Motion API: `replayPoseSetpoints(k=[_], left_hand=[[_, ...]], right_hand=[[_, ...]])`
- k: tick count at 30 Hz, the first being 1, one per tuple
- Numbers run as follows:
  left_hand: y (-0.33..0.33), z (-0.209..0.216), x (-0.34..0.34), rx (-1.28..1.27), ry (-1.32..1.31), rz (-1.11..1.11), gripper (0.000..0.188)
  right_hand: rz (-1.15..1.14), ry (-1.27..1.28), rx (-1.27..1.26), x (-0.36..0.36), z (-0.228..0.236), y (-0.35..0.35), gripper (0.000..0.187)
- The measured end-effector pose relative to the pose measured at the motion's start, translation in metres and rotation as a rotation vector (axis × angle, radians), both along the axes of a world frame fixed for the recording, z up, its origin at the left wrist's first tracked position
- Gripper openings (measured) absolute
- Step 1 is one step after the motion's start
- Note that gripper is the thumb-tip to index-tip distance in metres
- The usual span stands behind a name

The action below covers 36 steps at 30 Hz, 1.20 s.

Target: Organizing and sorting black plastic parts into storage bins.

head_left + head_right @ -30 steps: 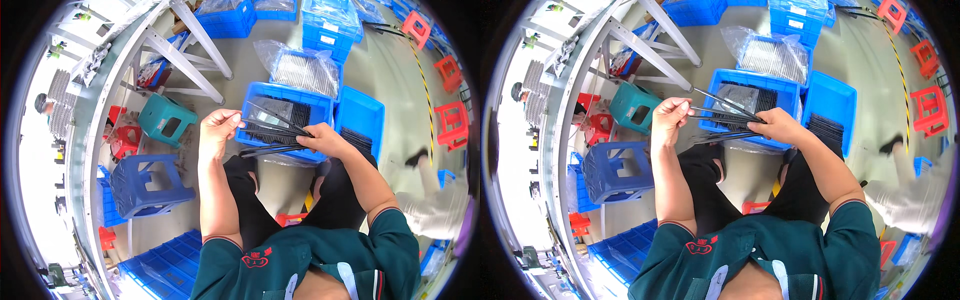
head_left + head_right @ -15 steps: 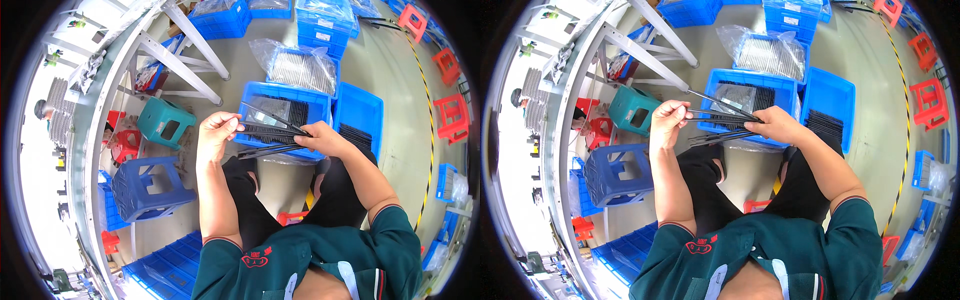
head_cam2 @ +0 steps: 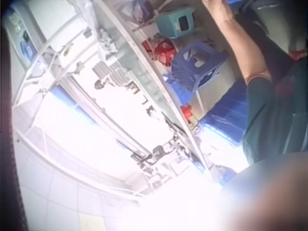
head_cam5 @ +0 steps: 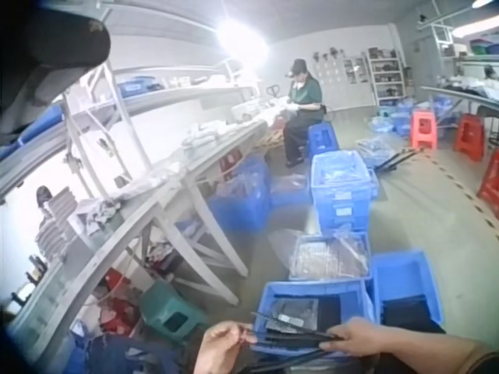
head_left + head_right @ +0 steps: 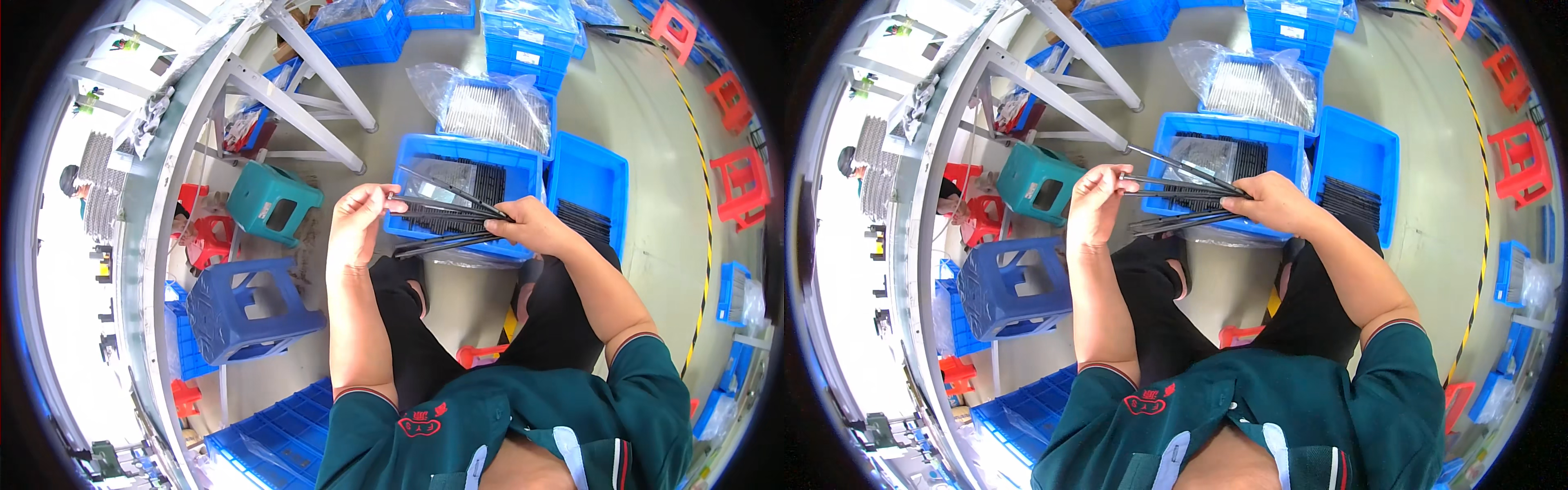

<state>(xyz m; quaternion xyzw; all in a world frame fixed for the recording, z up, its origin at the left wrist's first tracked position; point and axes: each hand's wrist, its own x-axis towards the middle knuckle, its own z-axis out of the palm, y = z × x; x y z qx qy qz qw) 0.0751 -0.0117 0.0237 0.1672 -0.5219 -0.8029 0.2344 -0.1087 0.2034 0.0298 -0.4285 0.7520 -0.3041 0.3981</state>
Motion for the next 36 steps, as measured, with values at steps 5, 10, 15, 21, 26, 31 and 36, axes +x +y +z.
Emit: replayPoseSetpoints(k=[5,10,15,21,26,31,36], left_hand=[[-0.003,-0.003,0.001,-0.007,0.024,-0.013,0.019],[-0.008,-0.015,0.001,0.282,0.068,-0.153,0.015],[-0.008,-0.018,0.0,0.304,0.109,-0.178,0.014],[0.0,-0.007,-0.003,0.157,0.012,-0.074,0.017],[0.007,0.0,-0.004,-0.133,-0.079,0.04,0.016],[0.006,0.003,-0.001,-0.1,-0.144,-0.084,0.017],[0.007,0.004,-0.001,-0.225,-0.171,-0.021,0.015]], right_hand=[[-0.013,-0.024,-0.055,0.001,-0.003,0.001,0.034],[0.031,0.068,-0.091,0.0,-0.009,0.002,0.035],[0.039,0.06,-0.109,-0.001,-0.009,0.001,0.034],[0.031,0.048,-0.091,-0.004,-0.014,0.001,0.034],[0.0,0.005,-0.075,-0.004,-0.014,0.0,0.033],[0.045,0.034,-0.076,-0.004,-0.012,0.001,0.034],[0.051,0.037,-0.053,-0.004,-0.009,0.002,0.035]])
